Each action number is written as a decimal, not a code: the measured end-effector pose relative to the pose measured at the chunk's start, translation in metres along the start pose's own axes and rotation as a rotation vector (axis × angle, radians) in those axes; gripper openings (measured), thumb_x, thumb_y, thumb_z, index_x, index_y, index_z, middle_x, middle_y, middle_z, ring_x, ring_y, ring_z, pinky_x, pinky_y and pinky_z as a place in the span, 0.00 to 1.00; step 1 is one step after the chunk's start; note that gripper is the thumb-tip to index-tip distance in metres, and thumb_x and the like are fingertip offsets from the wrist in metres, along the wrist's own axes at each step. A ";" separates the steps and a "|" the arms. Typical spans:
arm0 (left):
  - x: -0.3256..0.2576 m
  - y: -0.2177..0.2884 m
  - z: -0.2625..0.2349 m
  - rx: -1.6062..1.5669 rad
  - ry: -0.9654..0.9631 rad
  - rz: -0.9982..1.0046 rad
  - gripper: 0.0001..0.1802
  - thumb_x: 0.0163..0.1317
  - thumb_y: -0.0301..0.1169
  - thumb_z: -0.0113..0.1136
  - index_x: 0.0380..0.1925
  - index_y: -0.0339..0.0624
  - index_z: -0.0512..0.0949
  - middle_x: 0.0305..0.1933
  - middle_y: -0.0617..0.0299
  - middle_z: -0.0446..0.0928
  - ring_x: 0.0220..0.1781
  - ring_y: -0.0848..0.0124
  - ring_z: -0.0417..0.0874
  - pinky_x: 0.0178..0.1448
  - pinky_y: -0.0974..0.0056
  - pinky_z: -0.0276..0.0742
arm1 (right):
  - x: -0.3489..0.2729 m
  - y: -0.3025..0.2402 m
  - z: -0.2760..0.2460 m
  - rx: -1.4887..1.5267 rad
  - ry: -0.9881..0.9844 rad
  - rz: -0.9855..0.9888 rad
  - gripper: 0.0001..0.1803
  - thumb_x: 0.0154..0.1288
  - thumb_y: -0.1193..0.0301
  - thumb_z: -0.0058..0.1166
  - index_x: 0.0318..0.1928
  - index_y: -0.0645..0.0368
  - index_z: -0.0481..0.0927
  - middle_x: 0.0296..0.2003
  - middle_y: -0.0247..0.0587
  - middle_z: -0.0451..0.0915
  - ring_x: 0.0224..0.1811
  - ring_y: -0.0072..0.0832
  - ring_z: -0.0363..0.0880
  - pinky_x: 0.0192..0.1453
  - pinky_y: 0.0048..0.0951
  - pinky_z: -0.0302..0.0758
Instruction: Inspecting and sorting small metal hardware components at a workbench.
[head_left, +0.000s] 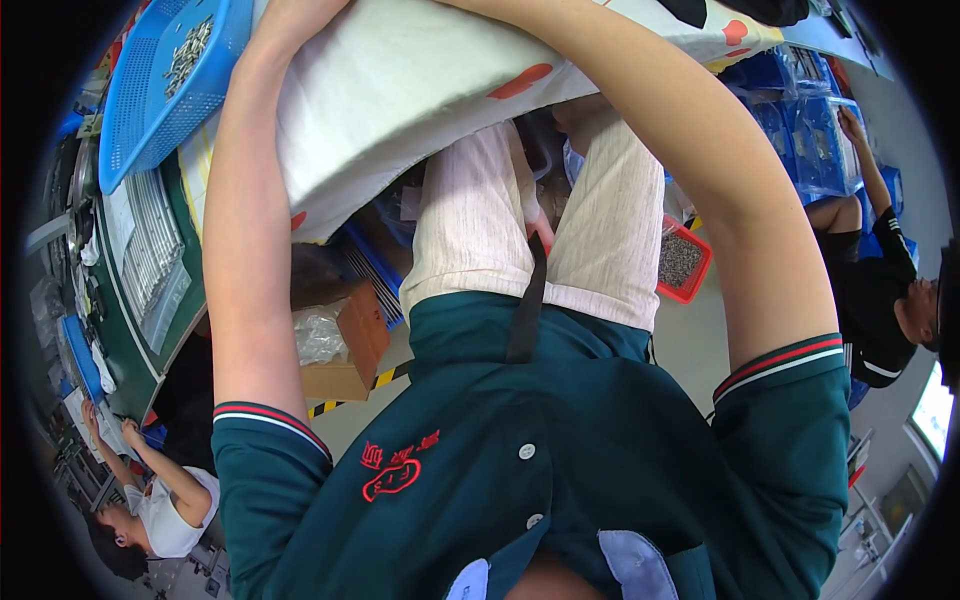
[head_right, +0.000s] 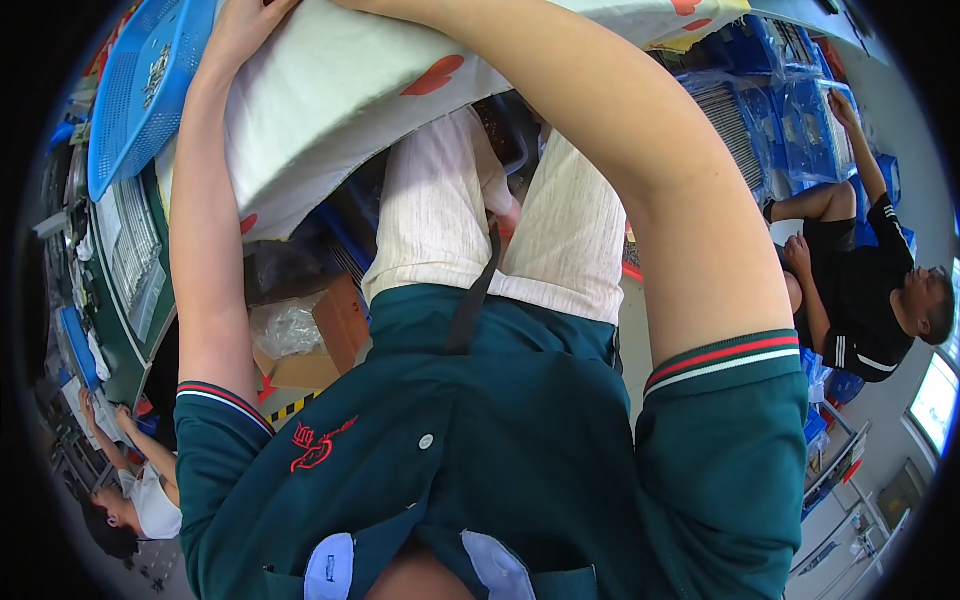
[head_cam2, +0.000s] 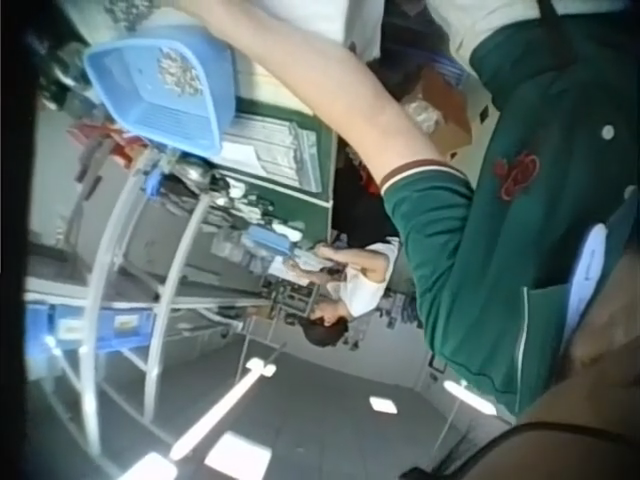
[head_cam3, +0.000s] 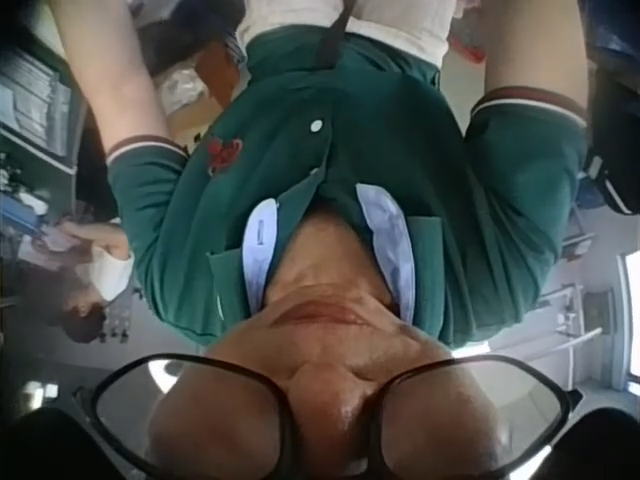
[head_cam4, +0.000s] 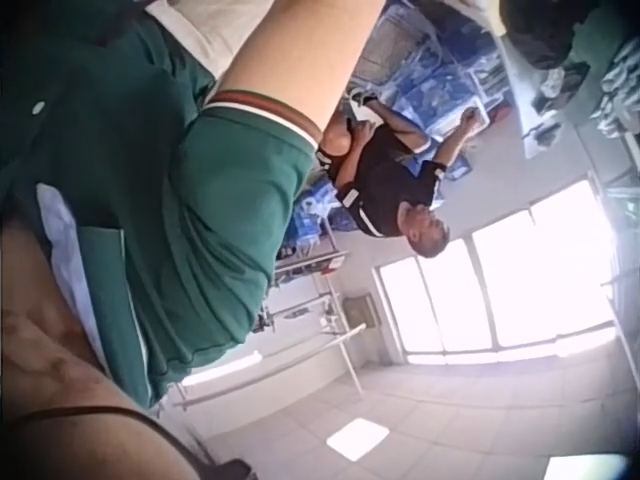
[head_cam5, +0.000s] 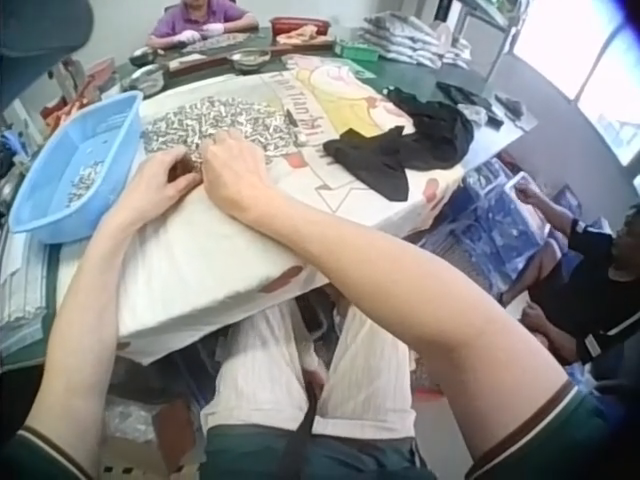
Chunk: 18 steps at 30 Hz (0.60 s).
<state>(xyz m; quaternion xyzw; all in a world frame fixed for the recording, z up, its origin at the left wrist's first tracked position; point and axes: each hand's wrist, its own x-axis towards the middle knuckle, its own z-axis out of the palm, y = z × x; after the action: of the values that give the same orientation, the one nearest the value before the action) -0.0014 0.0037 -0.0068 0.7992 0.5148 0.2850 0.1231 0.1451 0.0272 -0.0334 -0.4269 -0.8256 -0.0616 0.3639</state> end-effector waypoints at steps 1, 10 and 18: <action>0.001 -0.001 0.000 -0.021 0.002 0.004 0.09 0.52 0.28 0.59 0.26 0.33 0.71 0.22 0.53 0.74 0.25 0.66 0.74 0.31 0.63 0.68 | 0.001 0.000 -0.001 0.006 -0.003 0.000 0.06 0.48 0.74 0.49 0.27 0.63 0.77 0.32 0.49 0.76 0.40 0.41 0.74 0.41 0.37 0.73; 0.006 -0.017 0.004 0.074 0.040 0.214 0.08 0.53 0.27 0.58 0.33 0.36 0.76 0.29 0.52 0.78 0.31 0.59 0.79 0.36 0.62 0.73 | 0.000 -0.001 -0.005 0.009 0.018 -0.017 0.07 0.45 0.74 0.52 0.29 0.62 0.76 0.32 0.47 0.73 0.40 0.39 0.72 0.40 0.36 0.72; -0.005 0.001 -0.005 0.153 0.056 0.097 0.06 0.48 0.26 0.57 0.27 0.37 0.75 0.28 0.51 0.74 0.31 0.55 0.77 0.37 0.56 0.73 | 0.001 0.003 0.002 -0.013 0.075 -0.046 0.03 0.51 0.73 0.52 0.27 0.59 0.75 0.28 0.40 0.73 0.36 0.36 0.73 0.35 0.34 0.73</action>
<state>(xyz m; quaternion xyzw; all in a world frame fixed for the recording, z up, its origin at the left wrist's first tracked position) -0.0052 -0.0013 -0.0040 0.8219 0.4991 0.2726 0.0336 0.1465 0.0306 -0.0349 -0.4075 -0.8204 -0.0912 0.3906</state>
